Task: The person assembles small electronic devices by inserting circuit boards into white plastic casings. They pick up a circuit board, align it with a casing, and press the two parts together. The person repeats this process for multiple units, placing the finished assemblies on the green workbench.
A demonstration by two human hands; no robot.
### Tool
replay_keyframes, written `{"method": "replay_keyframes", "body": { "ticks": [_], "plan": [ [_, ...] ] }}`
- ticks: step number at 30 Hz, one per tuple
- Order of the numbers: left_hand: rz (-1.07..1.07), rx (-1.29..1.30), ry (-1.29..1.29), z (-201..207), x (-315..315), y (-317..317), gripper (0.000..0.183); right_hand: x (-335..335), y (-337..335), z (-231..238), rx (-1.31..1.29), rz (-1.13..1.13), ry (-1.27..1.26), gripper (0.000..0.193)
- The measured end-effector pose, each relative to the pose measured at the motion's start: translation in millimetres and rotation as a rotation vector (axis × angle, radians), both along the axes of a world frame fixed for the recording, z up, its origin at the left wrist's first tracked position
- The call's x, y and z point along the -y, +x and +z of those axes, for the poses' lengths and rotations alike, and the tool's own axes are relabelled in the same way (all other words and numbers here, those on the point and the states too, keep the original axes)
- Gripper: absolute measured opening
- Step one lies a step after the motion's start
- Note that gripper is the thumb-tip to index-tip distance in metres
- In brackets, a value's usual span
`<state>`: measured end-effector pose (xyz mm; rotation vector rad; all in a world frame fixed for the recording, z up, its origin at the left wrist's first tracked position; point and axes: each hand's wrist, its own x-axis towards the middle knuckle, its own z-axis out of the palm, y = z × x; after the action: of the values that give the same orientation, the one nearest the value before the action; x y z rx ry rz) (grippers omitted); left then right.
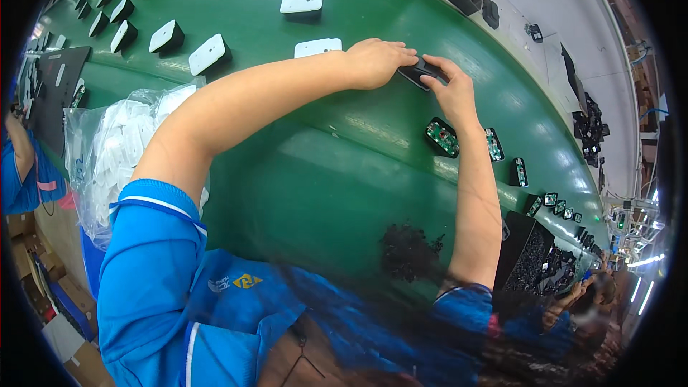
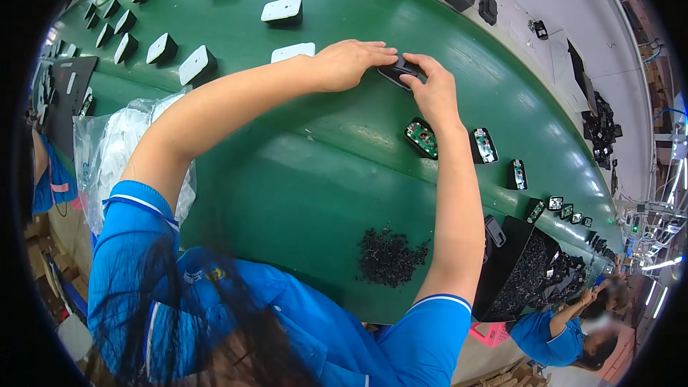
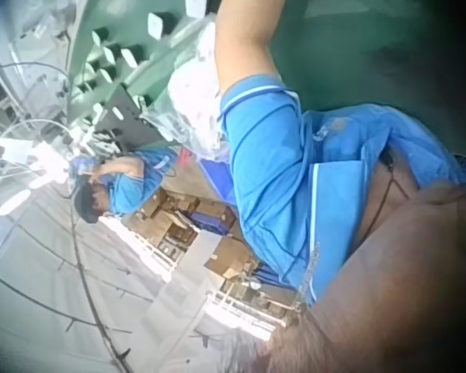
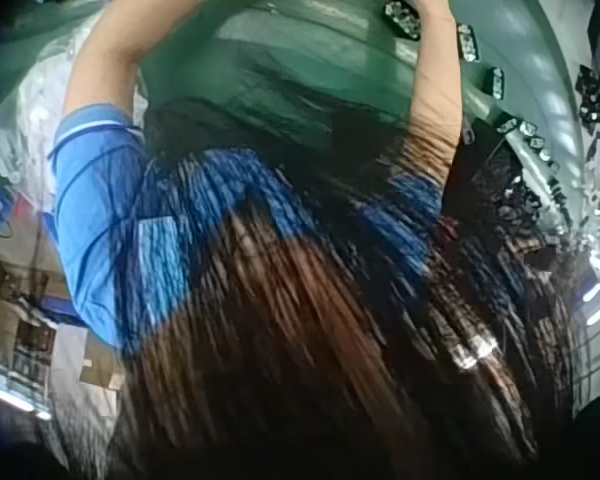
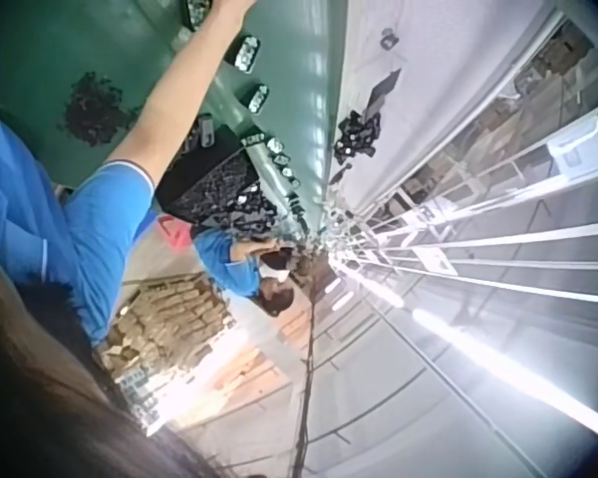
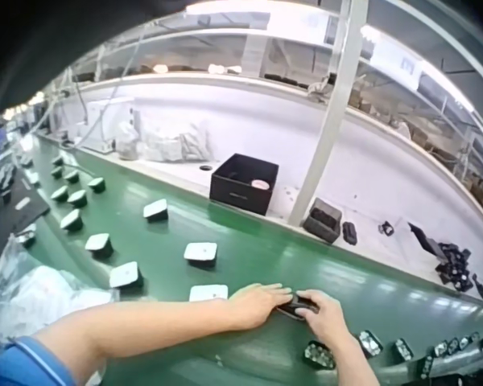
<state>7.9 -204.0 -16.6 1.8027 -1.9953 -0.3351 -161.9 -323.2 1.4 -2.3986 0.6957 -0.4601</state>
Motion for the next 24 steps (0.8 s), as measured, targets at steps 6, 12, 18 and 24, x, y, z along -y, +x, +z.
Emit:
{"method": "replay_keyframes", "body": {
  "ticks": [6, 12, 18, 24],
  "plan": [
    [0.04, 0.076, -0.009, -7.1, -6.0, -7.7, 0.063, -0.8, 0.1, -5.1, -0.007, 0.114, -0.244, 0.034],
    [0.06, 0.163, -0.073, -12.5, -9.0, -12.3, 0.052, -17.4, 4.4, -12.9, -0.041, 0.034, -0.364, 0.031],
    [0.096, 0.149, -0.223, -12.9, 8.1, -13.9, 0.035, 25.3, 17.0, 4.8, -0.115, 0.01, 0.272, 0.033],
    [0.178, 0.087, -0.192, -7.2, 44.0, -6.5, 0.029, 39.5, 26.2, 13.7, -0.136, 0.014, 0.24, 0.03]
  ]
}}
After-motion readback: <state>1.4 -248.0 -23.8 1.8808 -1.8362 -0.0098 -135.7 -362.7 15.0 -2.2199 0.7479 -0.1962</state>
